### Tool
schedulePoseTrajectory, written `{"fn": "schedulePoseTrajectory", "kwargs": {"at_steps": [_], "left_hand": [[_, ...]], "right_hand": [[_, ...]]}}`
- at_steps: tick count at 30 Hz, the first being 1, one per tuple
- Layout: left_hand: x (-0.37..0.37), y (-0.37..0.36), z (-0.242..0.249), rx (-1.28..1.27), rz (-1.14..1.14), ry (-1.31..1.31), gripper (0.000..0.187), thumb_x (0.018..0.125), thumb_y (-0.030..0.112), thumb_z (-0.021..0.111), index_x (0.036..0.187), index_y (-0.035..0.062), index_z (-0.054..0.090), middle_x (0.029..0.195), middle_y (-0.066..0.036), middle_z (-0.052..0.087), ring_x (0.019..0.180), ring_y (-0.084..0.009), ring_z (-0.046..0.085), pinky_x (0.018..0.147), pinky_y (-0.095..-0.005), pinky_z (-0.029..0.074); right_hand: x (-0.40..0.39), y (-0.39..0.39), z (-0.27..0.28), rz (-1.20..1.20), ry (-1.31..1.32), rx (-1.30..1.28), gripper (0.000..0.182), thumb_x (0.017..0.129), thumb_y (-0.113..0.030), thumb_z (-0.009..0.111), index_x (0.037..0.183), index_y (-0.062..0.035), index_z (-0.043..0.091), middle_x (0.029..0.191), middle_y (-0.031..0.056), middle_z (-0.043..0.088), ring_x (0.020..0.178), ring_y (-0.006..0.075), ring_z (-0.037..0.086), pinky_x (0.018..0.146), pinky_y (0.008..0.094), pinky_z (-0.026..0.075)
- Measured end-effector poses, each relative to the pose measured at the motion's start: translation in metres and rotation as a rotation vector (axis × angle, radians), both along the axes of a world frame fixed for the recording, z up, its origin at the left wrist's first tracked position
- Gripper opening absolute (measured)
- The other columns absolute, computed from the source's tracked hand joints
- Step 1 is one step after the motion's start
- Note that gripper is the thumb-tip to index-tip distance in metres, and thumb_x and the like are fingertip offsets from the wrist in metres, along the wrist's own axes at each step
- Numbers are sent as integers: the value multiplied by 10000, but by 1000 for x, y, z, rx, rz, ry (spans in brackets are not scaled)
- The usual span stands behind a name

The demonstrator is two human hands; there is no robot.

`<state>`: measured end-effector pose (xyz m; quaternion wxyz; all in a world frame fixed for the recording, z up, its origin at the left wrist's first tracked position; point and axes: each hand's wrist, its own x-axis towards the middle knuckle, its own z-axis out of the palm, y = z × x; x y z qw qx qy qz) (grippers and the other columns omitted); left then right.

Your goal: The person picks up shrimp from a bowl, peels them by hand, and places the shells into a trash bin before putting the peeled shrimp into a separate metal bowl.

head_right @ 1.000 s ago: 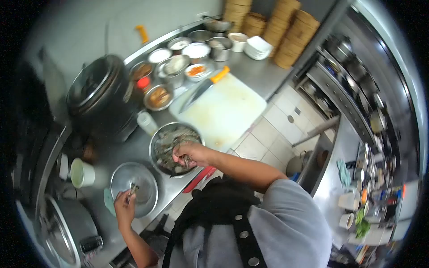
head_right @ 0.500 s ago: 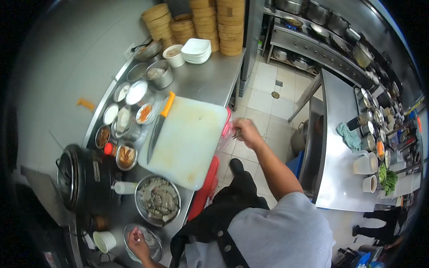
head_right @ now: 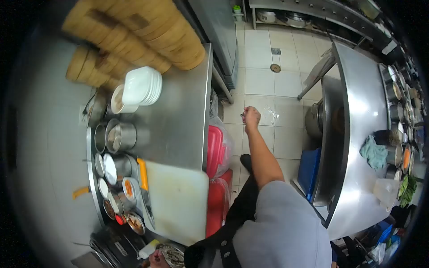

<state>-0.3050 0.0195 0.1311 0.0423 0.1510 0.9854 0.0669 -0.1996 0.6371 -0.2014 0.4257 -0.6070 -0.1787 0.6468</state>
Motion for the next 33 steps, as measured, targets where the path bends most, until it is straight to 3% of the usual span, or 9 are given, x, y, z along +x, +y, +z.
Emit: {"fn": "schedulePoseTrajectory", "kwargs": {"at_steps": [3,5,7,9,10,15,24,27,33], "left_hand": [[-5,47,7,-68,12,-15,241,902,194,620,1011,-11,688,865,-194,629,678,-269,590,594,-382,481],[-10,61,6,-49,-61,-53,222,905,172,614,991,-19,688,819,-181,638,666,-249,588,563,-371,473],[-14,78,7,-24,-61,-118,210,905,161,614,984,-20,686,797,-165,647,658,-240,590,546,-359,469],[-11,110,13,-78,10,-134,207,901,154,622,997,-21,678,808,-167,654,660,-251,599,555,-347,481],[-9,128,17,-152,-60,-91,208,906,153,629,1022,-15,672,828,-169,662,680,-265,613,565,-344,494],[-10,162,16,-126,-63,-60,150,914,118,625,991,0,676,820,-153,659,681,-265,619,574,-349,499],[-12,169,16,-75,143,-174,105,863,63,658,899,-36,656,774,-106,623,641,-178,565,600,-316,469],[-18,138,8,-139,-70,-102,120,849,45,654,936,-38,661,816,-120,626,696,-209,579,632,-330,476],[-19,117,-10,-221,-139,-139,160,850,41,629,994,-18,669,898,-173,626,791,-330,588,711,-381,494]], "right_hand": [[-55,25,-59,24,-21,-52,220,872,-195,459,856,-35,610,617,33,544,447,101,457,383,241,330],[-105,38,-136,119,-204,87,275,895,-222,458,878,-3,623,644,64,592,529,156,540,446,302,418],[-156,47,-180,472,-749,421,283,842,-265,549,862,-10,672,848,189,676,713,327,646,670,426,509],[-208,44,-211,598,-233,425,333,859,-289,502,945,-34,698,976,223,668,912,386,641,802,458,496],[-223,44,-222,657,-89,394,338,861,-289,496,952,-32,696,982,225,666,920,385,640,808,457,495],[-242,36,-241,578,-207,284,364,872,-290,469,988,-23,686,1013,235,658,960,380,634,835,452,489],[-234,44,-281,328,-234,187,407,889,-291,425,1046,-8,671,1063,252,645,1024,373,625,879,443,480],[-234,43,-327,632,-320,187,438,892,-286,420,1092,36,639,1088,264,633,1057,372,615,897,444,477],[-210,57,-303,422,329,-161,301,868,-273,409,813,-65,618,697,76,585,614,227,531,576,371,400]]}}
